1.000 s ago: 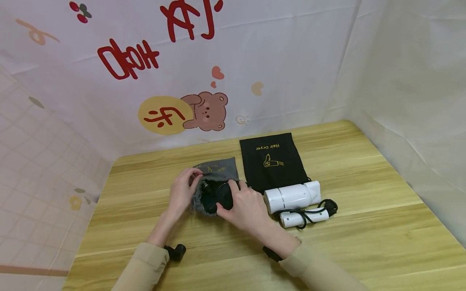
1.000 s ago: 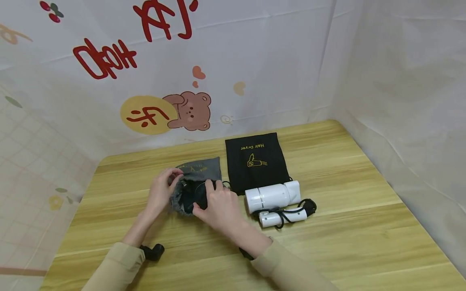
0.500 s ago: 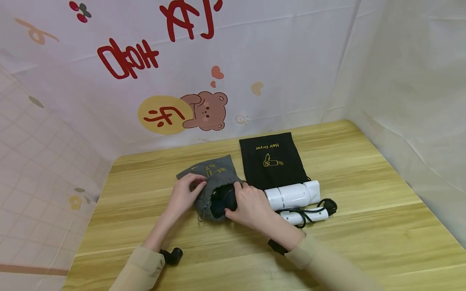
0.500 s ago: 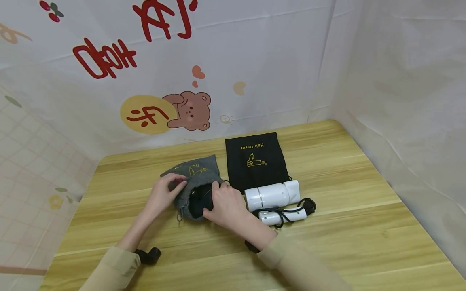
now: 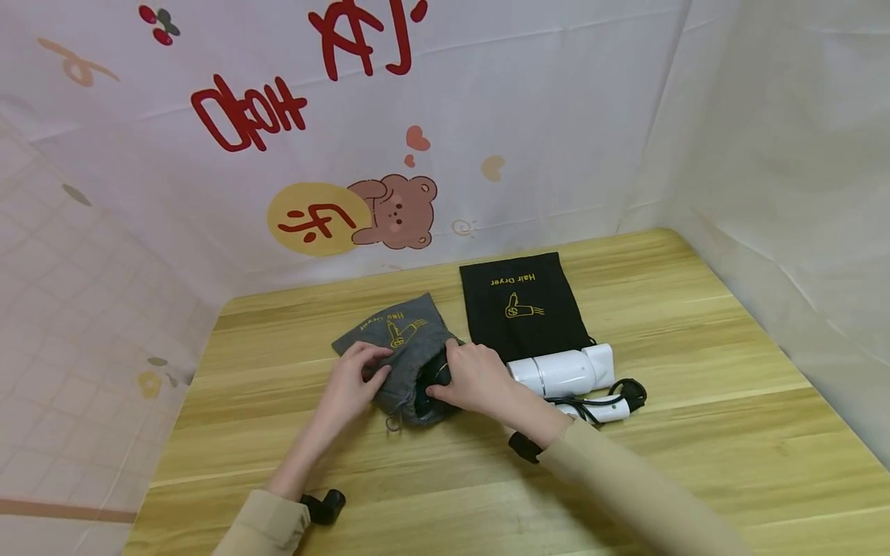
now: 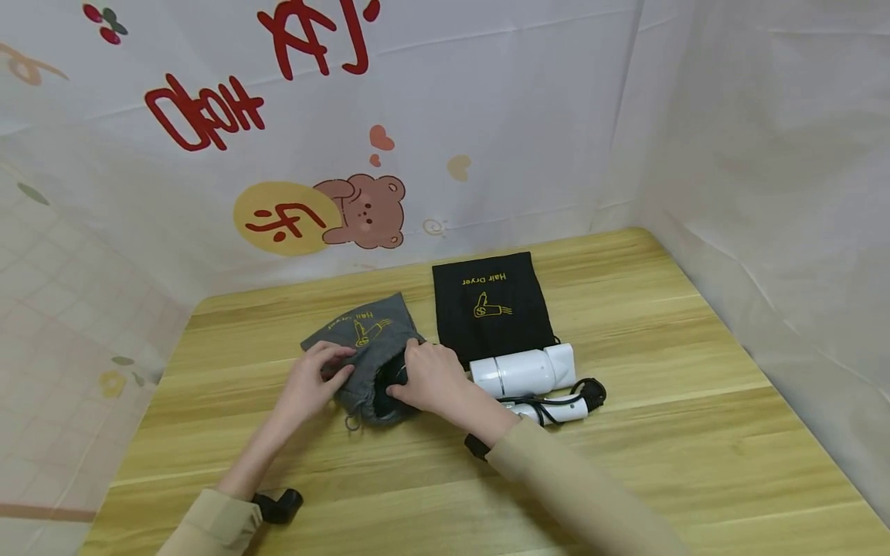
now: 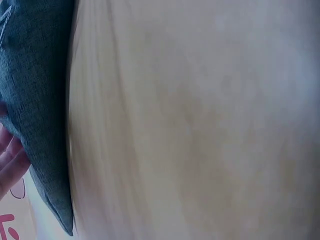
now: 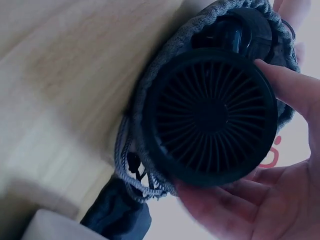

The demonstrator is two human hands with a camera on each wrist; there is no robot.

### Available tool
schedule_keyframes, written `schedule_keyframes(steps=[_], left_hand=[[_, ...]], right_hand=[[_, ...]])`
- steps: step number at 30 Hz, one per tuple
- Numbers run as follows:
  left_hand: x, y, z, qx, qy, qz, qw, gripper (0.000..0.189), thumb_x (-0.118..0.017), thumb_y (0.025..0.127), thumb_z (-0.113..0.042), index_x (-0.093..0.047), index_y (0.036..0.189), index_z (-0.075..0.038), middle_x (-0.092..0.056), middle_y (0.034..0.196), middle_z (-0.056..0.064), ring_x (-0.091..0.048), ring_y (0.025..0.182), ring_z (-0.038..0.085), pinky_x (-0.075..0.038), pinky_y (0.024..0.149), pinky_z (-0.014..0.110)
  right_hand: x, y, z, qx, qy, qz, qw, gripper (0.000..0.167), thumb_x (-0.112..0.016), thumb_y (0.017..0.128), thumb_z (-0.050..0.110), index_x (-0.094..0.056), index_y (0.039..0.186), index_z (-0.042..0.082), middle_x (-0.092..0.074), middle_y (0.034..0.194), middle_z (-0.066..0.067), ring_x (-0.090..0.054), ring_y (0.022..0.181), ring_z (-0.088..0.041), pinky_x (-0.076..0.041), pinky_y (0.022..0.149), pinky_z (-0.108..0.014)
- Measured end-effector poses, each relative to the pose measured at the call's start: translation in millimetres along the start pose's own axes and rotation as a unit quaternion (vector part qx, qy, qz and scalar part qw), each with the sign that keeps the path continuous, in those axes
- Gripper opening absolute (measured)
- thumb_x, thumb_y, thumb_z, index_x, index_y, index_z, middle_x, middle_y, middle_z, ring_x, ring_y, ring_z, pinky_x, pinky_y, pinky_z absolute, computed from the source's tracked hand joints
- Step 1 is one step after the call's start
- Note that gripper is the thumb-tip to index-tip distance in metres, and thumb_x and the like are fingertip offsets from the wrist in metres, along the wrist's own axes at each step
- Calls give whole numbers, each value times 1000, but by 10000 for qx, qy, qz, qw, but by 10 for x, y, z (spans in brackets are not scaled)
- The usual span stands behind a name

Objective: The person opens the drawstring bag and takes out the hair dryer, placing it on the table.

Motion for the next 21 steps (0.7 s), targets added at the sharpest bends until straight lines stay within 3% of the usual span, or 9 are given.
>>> schedule_keyframes(steps=[7, 11, 14, 18, 21], left_hand=[[15, 6, -6, -55, -139, -126, 9998, 23, -74, 96, -4, -78, 119, -7, -72, 116, 12, -74, 102, 28, -64, 85, 41], [18, 34, -32, -128, 15, -180, 9998, 21, -74, 95, -1, -79, 115, -7, -73, 114, 11, -75, 100, 27, -64, 83, 40], [41, 52, -45, -146, 243, -404, 9988, 16, -74, 95, -1, -80, 110, -6, -75, 109, 11, -74, 95, 26, -63, 79, 38], [95, 71, -51, -81, 426, -775, 9960, 13, -73, 97, -3, -81, 106, -6, -78, 103, 11, -74, 90, 25, -60, 76, 39], [123, 92, -56, -62, 417, -869, 9953, 12, -72, 98, -5, -81, 106, -7, -79, 103, 12, -74, 90, 25, -60, 77, 41]], right_hand=[[-28, 98, -7, -228, -259, 206, 9992, 79, -85, 82, 57, -65, 133, 0, -67, 72, -6, -67, 65, -23, -56, 57, -35], [-10, 115, -35, -384, -176, 115, 9990, 70, -84, 82, 56, -69, 124, 3, -66, 71, -6, -63, 62, -21, -52, 53, -33], [32, 92, -54, -504, 32, -36, 9987, 66, -83, 81, 57, -71, 118, 4, -67, 75, -7, -64, 65, -22, -51, 54, -33], [111, 4, -64, -611, 458, -229, 9968, 54, -83, 79, 54, -72, 100, 6, -66, 74, -7, -62, 64, -23, -48, 51, -33], [162, -86, -63, -618, 664, -373, 9952, 49, -84, 78, 52, -71, 93, 7, -66, 72, -7, -60, 60, -22, -45, 49, -32]])
Point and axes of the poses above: each hand's wrist, its own y-axis towards the middle knuckle, its own x-axis out of the back of the hand, z = x × y, the point moved 8 cm from there along y, towards the middle knuckle
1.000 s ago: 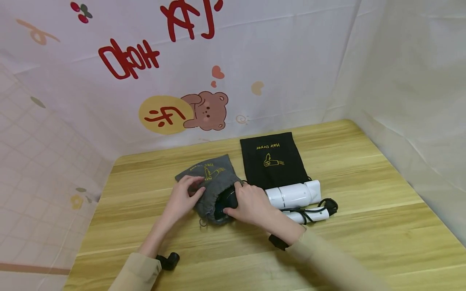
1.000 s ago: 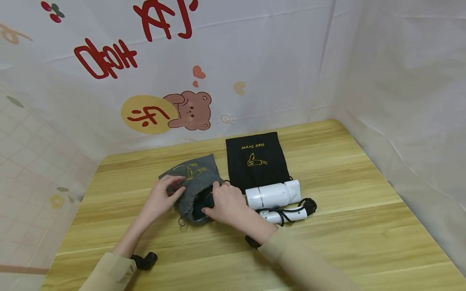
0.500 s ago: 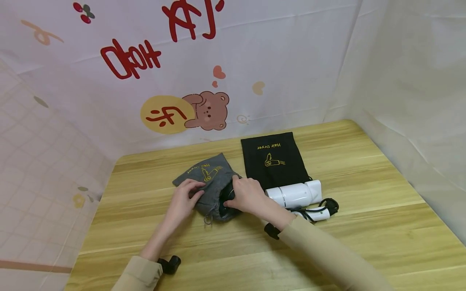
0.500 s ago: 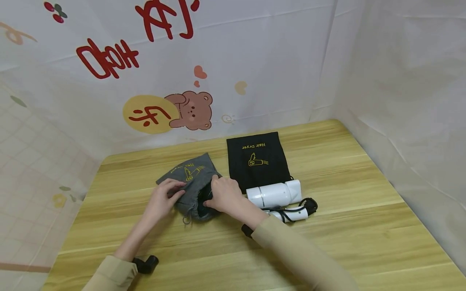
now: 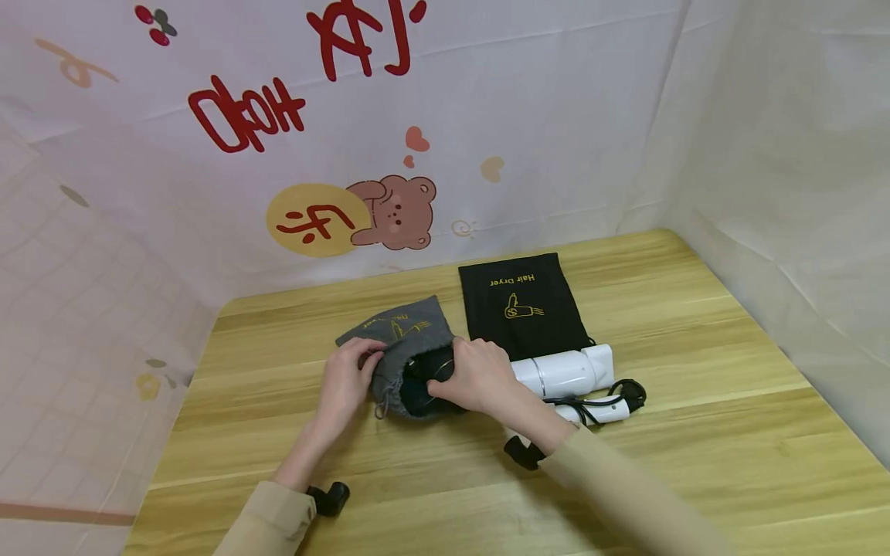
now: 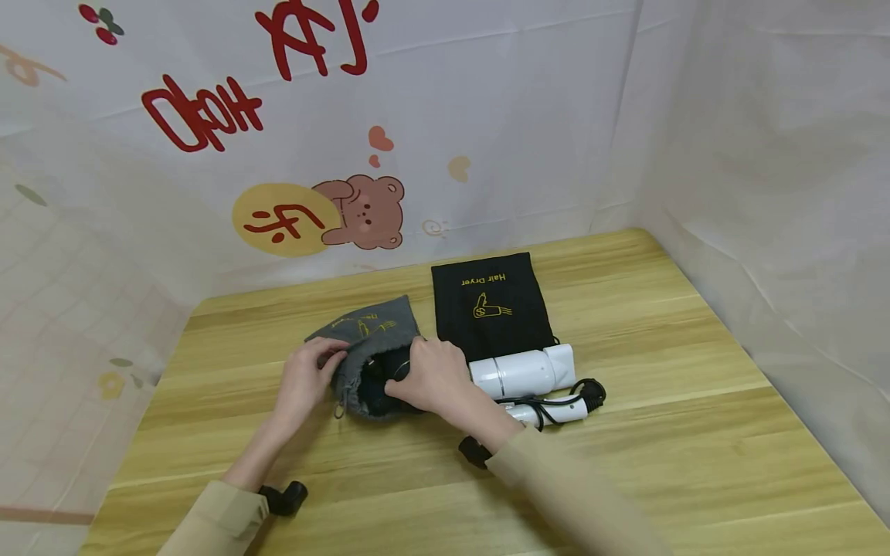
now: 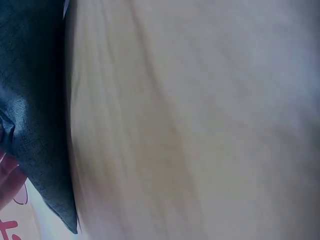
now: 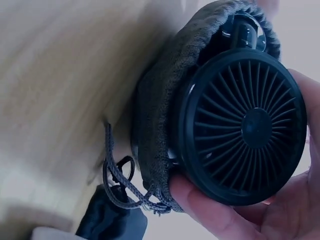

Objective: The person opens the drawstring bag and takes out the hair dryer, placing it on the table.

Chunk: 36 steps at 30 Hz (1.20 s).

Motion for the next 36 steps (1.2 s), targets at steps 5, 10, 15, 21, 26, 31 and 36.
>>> schedule_keyframes(steps=[5, 10, 15, 21, 26, 31, 36], left_hand=[[20, 66, 20, 32, -13, -42, 10000, 13, -70, 100, -5, -80, 107, -6, -79, 104, 13, -74, 91, 28, -60, 78, 43], [42, 148, 72, 65, 13, -70, 10000, 12, -69, 100, -5, -80, 107, -5, -78, 106, 14, -73, 92, 29, -58, 78, 43], [47, 243, 96, -11, 30, -98, 9999, 13, -68, 101, -5, -79, 108, -4, -77, 106, 15, -73, 92, 30, -59, 78, 44], [31, 307, 136, 51, 91, -24, 9999, 14, -69, 100, -6, -78, 111, -3, -77, 107, 17, -73, 94, 31, -59, 80, 46], [-9, 247, 207, 252, 80, 151, 9995, 18, -72, 99, -9, -77, 116, -3, -76, 111, 18, -72, 100, 33, -59, 86, 48], [-43, 209, 246, 486, 45, 173, 9987, 18, -72, 100, -13, -78, 114, -3, -75, 110, 18, -70, 100, 33, -58, 88, 49], [-22, 218, 262, 570, -76, -93, 9983, 16, -69, 102, -14, -79, 110, -3, -76, 106, 17, -71, 93, 30, -56, 81, 42]], right_hand=[[13, -134, -7, 163, -58, -143, 9997, 56, -85, 79, 51, -73, 107, 3, -72, 79, -11, -65, 65, -24, -50, 53, -34], [-55, -179, 27, 457, -258, -103, 9986, 64, -84, 81, 52, -71, 114, -1, -74, 87, -14, -71, 73, -28, -56, 60, -38], [-99, -88, 38, 563, -404, -108, 9975, 70, -83, 84, 52, -68, 123, -4, -76, 90, -17, -73, 76, -30, -60, 62, -41], [-176, 101, 29, 206, -578, 251, 9978, 89, -80, 87, 58, -57, 144, -5, -79, 102, -17, -75, 84, -31, -62, 66, -40], [-226, 212, 36, 51, -761, 307, 9966, 89, -80, 85, 63, -59, 141, -3, -78, 97, -14, -74, 81, -30, -59, 62, -38], [-237, 260, 46, 122, -969, 273, 9948, 80, -79, 85, 65, -67, 131, 0, -73, 82, -11, -70, 73, -28, -55, 57, -36], [-189, 203, 55, 193, -900, -32, 9958, 69, -82, 83, 59, -72, 121, 2, -66, 69, -7, -63, 61, -24, -47, 49, -31]])
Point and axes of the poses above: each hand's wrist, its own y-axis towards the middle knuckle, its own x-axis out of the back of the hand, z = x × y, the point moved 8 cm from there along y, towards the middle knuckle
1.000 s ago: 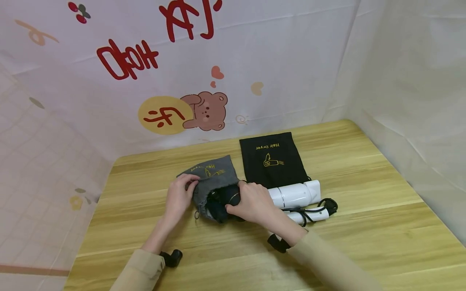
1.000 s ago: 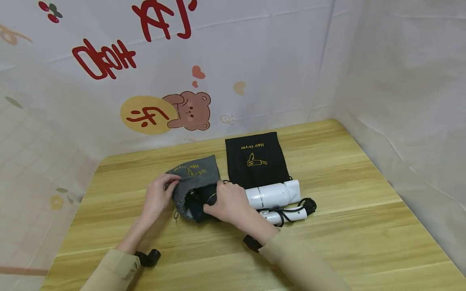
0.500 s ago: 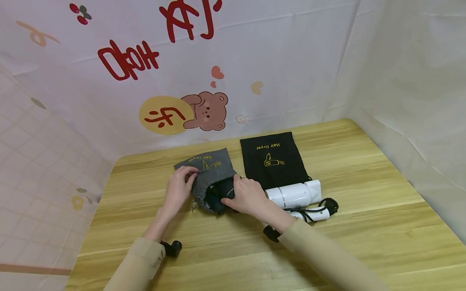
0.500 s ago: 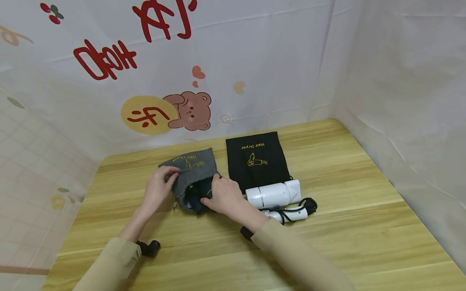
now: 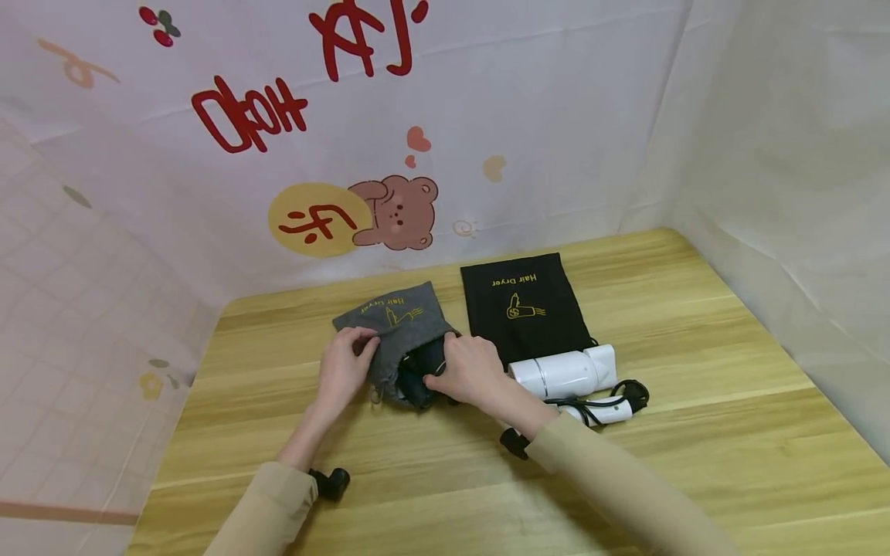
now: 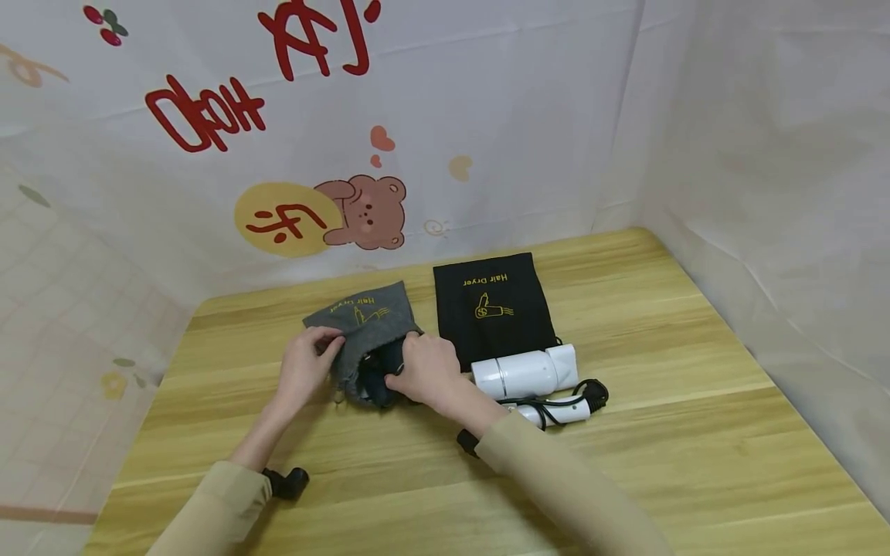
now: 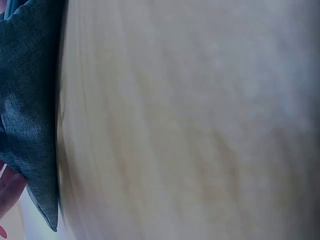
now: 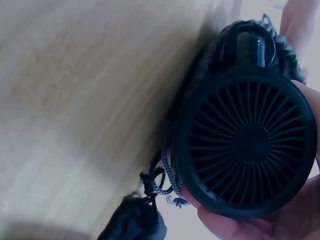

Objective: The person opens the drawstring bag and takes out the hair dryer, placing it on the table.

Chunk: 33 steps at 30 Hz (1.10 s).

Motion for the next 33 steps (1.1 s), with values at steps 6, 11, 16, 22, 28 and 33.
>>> schedule_keyframes(steps=[6, 11, 16, 22, 28, 33], left_hand=[[58, 58, -45, 20, -132, -278, 9995, 18, -69, 102, -14, -78, 110, -1, -75, 103, 17, -71, 89, 30, -55, 79, 37], [108, 102, -59, 69, -120, -428, 9990, 17, -71, 101, -13, -79, 109, -1, -75, 103, 18, -72, 89, 31, -56, 79, 39], [111, 122, -58, 46, -4, -400, 9992, 16, -71, 101, -13, -79, 108, -2, -76, 103, 18, -73, 88, 30, -57, 78, 40], [78, 179, -19, 35, -24, -362, 9993, 16, -70, 101, -12, -79, 108, -2, -77, 105, 17, -73, 91, 30, -57, 80, 41], [29, 221, -18, -67, -32, -158, 9998, 17, -68, 103, -14, -78, 111, -3, -76, 106, 17, -71, 92, 30, -56, 81, 41], [-15, 155, -52, -114, -79, 277, 9995, 24, -68, 103, -15, -75, 121, -2, -75, 118, 20, -70, 107, 35, -57, 94, 50]], right_hand=[[129, -155, 39, -2, 119, -290, 9995, 67, -83, 81, 60, -74, 115, 2, -68, 74, -9, -64, 62, -25, -48, 49, -33], [197, -275, 69, 132, 253, -363, 9989, 61, -85, 79, 58, -74, 107, 4, -68, 75, -8, -63, 61, -23, -47, 49, -32], [166, -347, 44, 200, 253, -409, 9986, 63, -85, 78, 58, -73, 110, 5, -70, 79, -7, -65, 65, -23, -50, 53, -34], [94, -310, -7, 254, 267, -373, 9986, 63, -86, 78, 56, -71, 109, 3, -69, 77, -8, -64, 64, -23, -50, 52, -34], [35, -212, -29, 316, 155, -110, 9993, 70, -85, 80, 56, -70, 116, -2, -72, 81, -11, -66, 66, -24, -53, 53, -34], [7, -149, -34, 291, 67, 231, 9993, 77, -84, 80, 61, -68, 122, -3, -75, 89, -15, -71, 75, -28, -58, 61, -39]])
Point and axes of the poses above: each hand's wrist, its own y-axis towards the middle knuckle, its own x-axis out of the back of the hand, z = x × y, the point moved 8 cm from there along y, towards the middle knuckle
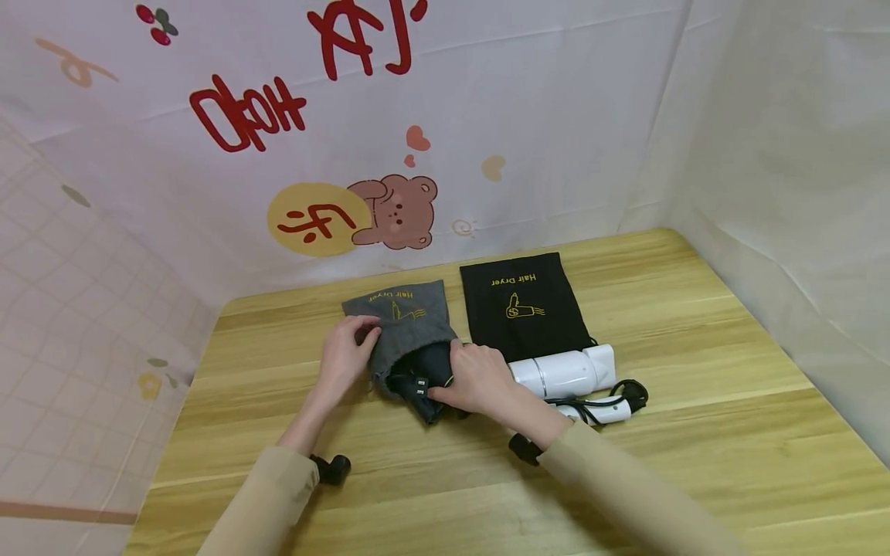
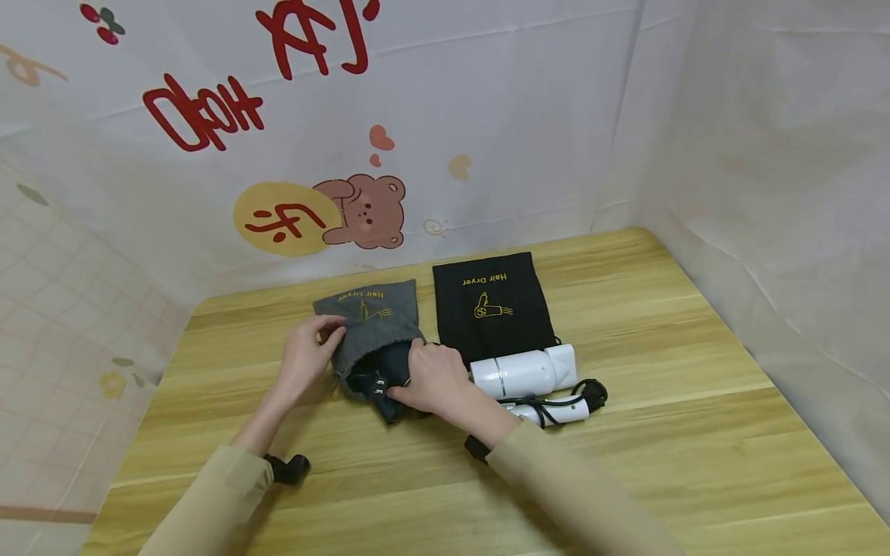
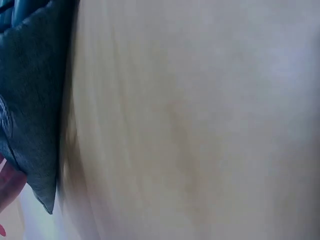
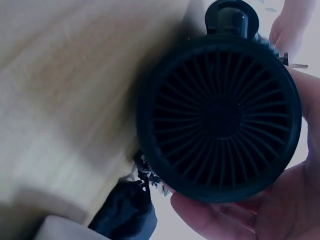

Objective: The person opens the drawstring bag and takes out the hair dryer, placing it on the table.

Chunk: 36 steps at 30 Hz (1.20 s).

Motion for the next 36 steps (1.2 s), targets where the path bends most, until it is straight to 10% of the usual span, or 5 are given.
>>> schedule_keyframes(steps=[6, 12, 36], left_hand=[[2, -171, 7, 489, -45, 202, 9986, 45, -66, 104, -29, -65, 140, -2, -63, 140, 24, -59, 131, 41, -48, 112, 57], [-14, -297, 43, 1164, 18, 272, 9928, 57, -72, 99, -36, -64, 141, 1, -71, 115, 23, -65, 97, 32, -52, 80, 40], [28, -187, 169, 1176, -742, -322, 9898, 30, -71, 101, -17, -76, 123, 2, -77, 120, 25, -76, 106, 41, -63, 88, 50]], right_hand=[[-22, 49, -4, -71, -76, 404, 9991, 88, -82, 82, 62, -61, 136, -4, -77, 102, -18, -74, 89, -31, -62, 74, -43], [-37, 69, 7, -10, -137, 485, 9987, 83, -86, 80, 57, -63, 134, -1, -77, 99, -14, -74, 85, -31, -62, 72, -43], [163, -84, 50, 64, 223, -191, 9995, 65, -88, 73, 51, -72, 114, 4, -74, 86, -12, -65, 68, -24, -54, 55, -38]])
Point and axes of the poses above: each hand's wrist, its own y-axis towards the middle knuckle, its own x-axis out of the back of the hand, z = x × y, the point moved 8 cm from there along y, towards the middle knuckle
